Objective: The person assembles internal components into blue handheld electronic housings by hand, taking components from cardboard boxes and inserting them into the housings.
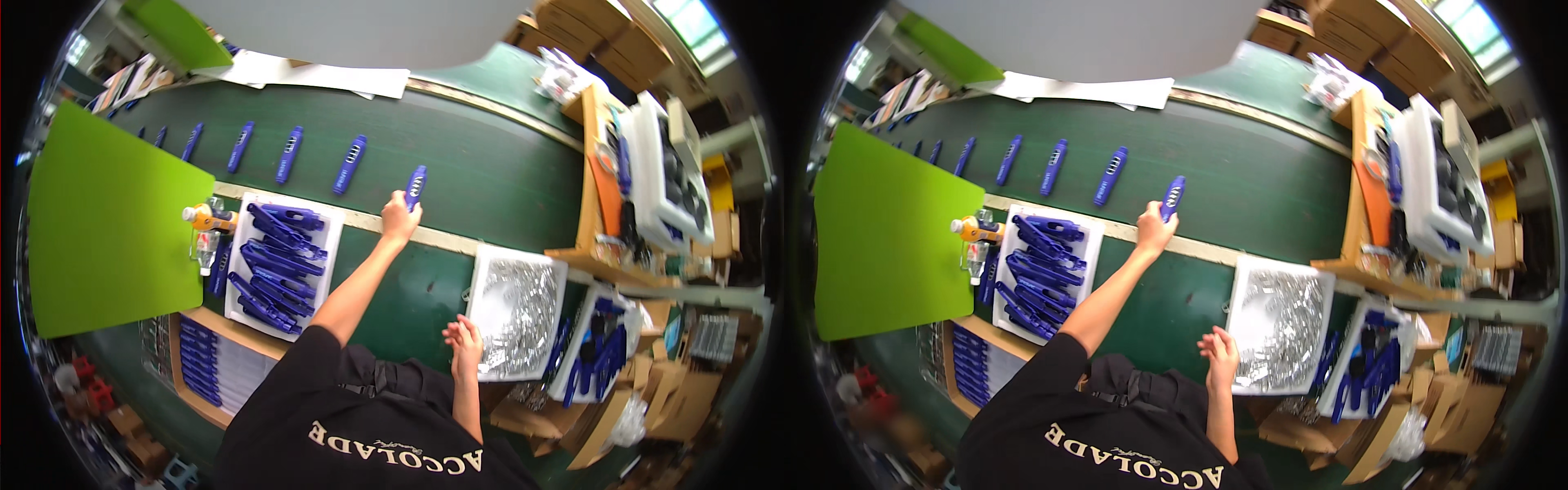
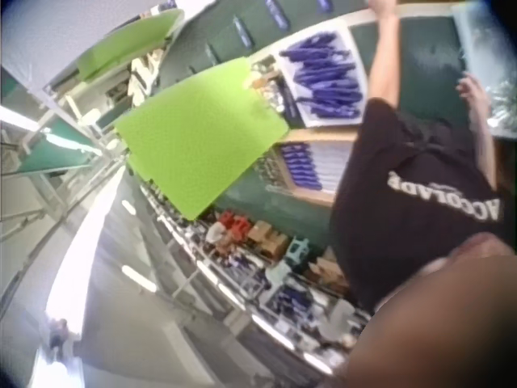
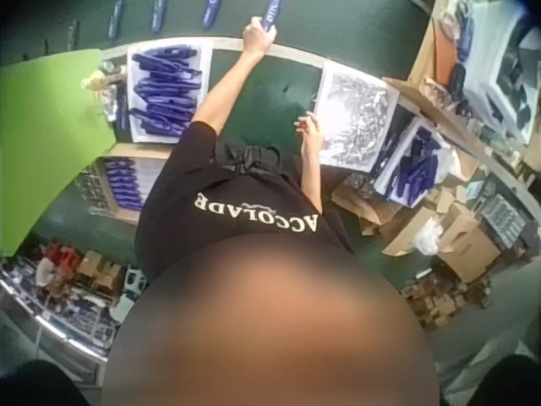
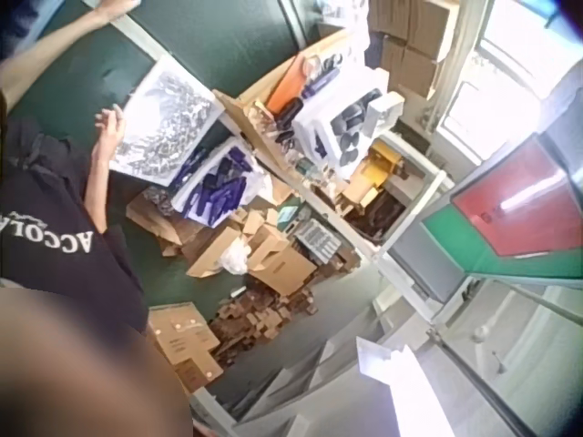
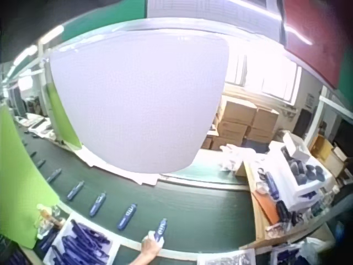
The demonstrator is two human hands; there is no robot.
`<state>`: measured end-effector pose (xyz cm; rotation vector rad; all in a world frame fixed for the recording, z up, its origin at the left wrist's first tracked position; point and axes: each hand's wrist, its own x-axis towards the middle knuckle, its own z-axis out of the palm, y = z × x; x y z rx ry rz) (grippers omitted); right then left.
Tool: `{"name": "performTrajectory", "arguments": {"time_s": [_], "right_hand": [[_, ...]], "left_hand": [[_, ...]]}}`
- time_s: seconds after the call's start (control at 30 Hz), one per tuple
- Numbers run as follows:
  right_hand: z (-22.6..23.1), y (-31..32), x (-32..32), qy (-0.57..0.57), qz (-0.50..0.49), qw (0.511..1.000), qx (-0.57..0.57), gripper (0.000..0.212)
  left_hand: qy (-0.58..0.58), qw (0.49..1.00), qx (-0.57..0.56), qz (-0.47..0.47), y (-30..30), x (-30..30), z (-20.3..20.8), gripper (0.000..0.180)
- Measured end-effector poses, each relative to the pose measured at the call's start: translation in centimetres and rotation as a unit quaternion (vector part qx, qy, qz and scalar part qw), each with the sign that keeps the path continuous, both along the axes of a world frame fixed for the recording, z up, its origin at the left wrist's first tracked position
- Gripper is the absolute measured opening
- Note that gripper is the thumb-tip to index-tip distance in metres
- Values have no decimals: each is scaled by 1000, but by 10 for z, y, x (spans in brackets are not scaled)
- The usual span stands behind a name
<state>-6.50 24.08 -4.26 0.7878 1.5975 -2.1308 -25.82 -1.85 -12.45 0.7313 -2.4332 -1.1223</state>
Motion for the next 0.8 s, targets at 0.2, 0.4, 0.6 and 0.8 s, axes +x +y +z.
{"name": "performTrajectory", "arguments": {"time_s": [0.2, 0.4, 0.6, 0.8], "right_hand": [[-20, 11, -2, -35, 10, 999, 21, 22], [-14, -3, -11, -34, 59, 997, 38, 19], [-10, -10, 1, -16, 67, 996, 54, 18], [-5, -14, 6, 40, 109, 989, 96, 20]], "left_hand": [[-138, 969, -205, 5, -17, -70, -9, 38], [25, 981, -192, 27, -52, -28, 18, 40], [7, 959, -264, 102, -192, 117, 67, 47], [-90, 931, -341, -95, -288, 180, 48, 42]]}}
